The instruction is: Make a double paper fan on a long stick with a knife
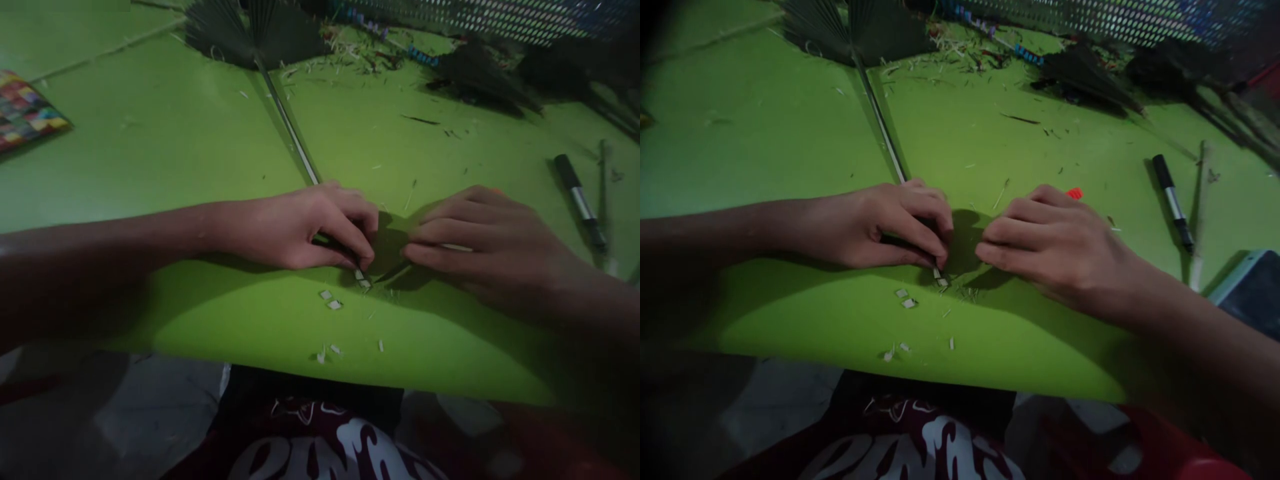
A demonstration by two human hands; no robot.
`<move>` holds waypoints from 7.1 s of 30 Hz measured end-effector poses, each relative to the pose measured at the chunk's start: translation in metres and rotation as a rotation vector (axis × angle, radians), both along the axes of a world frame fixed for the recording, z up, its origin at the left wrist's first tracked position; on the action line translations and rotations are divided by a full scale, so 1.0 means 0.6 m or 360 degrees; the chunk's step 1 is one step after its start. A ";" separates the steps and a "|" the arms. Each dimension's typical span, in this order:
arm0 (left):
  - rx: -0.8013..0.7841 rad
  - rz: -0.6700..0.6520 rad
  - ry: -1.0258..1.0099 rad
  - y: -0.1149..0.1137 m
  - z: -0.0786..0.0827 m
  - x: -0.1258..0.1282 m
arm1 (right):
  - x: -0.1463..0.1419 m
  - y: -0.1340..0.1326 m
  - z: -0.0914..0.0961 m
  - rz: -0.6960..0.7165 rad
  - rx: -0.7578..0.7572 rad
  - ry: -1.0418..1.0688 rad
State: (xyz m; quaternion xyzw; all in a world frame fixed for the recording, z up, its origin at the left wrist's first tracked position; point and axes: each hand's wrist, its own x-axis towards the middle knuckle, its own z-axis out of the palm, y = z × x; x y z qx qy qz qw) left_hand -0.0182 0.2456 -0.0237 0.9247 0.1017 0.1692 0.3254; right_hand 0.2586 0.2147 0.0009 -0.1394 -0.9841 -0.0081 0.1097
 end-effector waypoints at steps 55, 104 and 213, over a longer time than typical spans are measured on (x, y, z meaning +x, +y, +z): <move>-0.0131 -0.0016 -0.0102 0.002 -0.002 -0.002 | 0.002 -0.007 -0.014 -0.0053 -0.0023 0.0105; -0.0290 -0.0030 -0.0120 0.008 -0.003 -0.002 | -0.033 -0.066 -0.003 -0.0461 -0.0157 0.0172; -0.0210 0.0012 0.0009 0.018 0.010 -0.035 | -0.072 0.020 -0.006 0.0153 0.0043 -0.0125</move>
